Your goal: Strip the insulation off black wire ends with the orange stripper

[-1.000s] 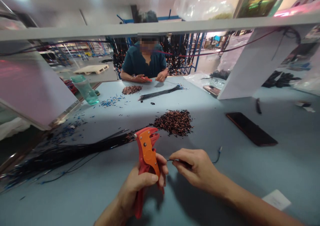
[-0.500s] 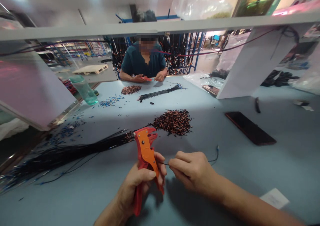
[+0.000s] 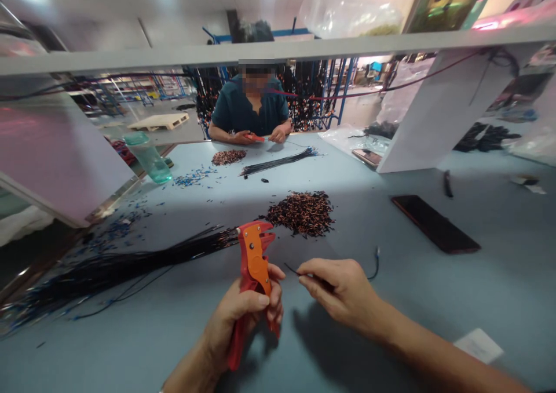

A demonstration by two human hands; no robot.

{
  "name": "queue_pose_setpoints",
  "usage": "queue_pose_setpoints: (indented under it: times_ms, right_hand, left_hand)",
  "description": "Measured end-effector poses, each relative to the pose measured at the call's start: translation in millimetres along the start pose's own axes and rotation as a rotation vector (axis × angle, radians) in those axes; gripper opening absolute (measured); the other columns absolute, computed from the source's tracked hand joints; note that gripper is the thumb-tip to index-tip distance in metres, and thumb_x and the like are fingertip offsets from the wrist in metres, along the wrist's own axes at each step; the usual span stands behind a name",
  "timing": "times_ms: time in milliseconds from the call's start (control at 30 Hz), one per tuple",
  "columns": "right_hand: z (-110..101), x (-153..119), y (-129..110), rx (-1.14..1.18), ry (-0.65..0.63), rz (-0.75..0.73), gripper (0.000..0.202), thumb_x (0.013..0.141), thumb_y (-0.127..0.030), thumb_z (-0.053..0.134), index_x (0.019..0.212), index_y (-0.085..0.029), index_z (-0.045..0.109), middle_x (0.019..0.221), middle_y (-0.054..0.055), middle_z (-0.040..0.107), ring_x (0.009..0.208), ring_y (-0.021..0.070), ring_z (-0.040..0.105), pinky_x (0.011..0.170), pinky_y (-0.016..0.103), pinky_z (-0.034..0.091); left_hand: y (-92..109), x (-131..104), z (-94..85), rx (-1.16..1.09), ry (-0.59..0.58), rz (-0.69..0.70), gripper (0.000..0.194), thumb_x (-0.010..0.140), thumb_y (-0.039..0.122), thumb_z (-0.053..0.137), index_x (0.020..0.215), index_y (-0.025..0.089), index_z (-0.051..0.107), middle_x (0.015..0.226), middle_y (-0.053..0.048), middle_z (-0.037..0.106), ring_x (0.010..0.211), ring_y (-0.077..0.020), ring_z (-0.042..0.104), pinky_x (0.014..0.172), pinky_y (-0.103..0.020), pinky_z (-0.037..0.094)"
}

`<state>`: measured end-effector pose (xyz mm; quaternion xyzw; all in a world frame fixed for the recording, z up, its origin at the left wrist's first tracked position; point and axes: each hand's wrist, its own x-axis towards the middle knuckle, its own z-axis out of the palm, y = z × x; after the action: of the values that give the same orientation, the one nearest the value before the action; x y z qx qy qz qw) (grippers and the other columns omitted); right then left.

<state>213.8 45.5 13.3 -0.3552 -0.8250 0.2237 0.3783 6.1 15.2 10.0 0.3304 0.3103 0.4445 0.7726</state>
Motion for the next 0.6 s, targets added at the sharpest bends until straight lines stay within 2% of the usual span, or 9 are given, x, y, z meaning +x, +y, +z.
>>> queue_pose_setpoints:
  times_ms: [167, 267, 367, 467, 600]
  right_hand:
    - [-8, 4, -2, 0.106, 0.04, 0.158, 0.018, 0.092, -0.026, 0.053, 0.083, -0.016, 0.066, 0.054, -0.006, 0.049, 0.047, 0.0086, 0.041, 0.048, 0.02, 0.034]
    - [-11, 5, 0, 0.149, 0.056, 0.203, 0.019, 0.092, -0.027, 0.054, 0.079, -0.017, 0.064, 0.058, -0.005, 0.051, 0.052, 0.0093, 0.044, 0.052, 0.02, 0.037]
    - [-13, 6, 1, 0.165, 0.066, 0.219, 0.019, 0.092, -0.025, 0.052, 0.078, -0.017, 0.063, 0.061, -0.004, 0.053, 0.055, 0.01, 0.048, 0.055, 0.021, 0.039]
    - [-14, 6, 0, 0.145, 0.069, 0.214, 0.018, 0.092, -0.025, 0.052, 0.081, -0.017, 0.063, 0.058, -0.005, 0.049, 0.052, 0.0095, 0.044, 0.052, 0.021, 0.036]
    - [-15, 6, -1, 0.104, 0.092, 0.199, 0.015, 0.091, -0.025, 0.052, 0.085, -0.017, 0.064, 0.057, -0.006, 0.046, 0.05, 0.0091, 0.041, 0.05, 0.022, 0.034]
  left_hand:
    - [-1, -2, -1.0, 0.017, -0.088, -0.096, 0.037, 0.067, 0.026, 0.071, 0.101, 0.015, 0.064, 0.068, 0.002, 0.05, 0.057, -0.0106, 0.049, 0.057, -0.027, 0.043]
    - [-3, -4, -3.5, 0.032, -0.14, -0.101, 0.042, 0.067, 0.027, 0.072, 0.106, 0.014, 0.062, 0.071, 0.002, 0.05, 0.059, -0.01, 0.049, 0.058, -0.027, 0.041]
    - [-4, -5, -5.9, 0.057, -0.152, -0.078, 0.051, 0.067, 0.028, 0.073, 0.115, 0.018, 0.058, 0.076, 0.002, 0.049, 0.062, -0.0103, 0.049, 0.06, -0.027, 0.04]
    - [-4, -4, -7.8, 0.083, -0.152, -0.049, 0.058, 0.068, 0.028, 0.073, 0.121, 0.023, 0.052, 0.079, 0.003, 0.048, 0.062, -0.0102, 0.047, 0.059, -0.027, 0.038]
    - [0, -4, -8.0, 0.165, -0.145, -0.042, 0.051, 0.065, 0.033, 0.077, 0.109, 0.021, 0.054, 0.083, 0.002, 0.048, 0.065, -0.0099, 0.045, 0.059, -0.025, 0.035]
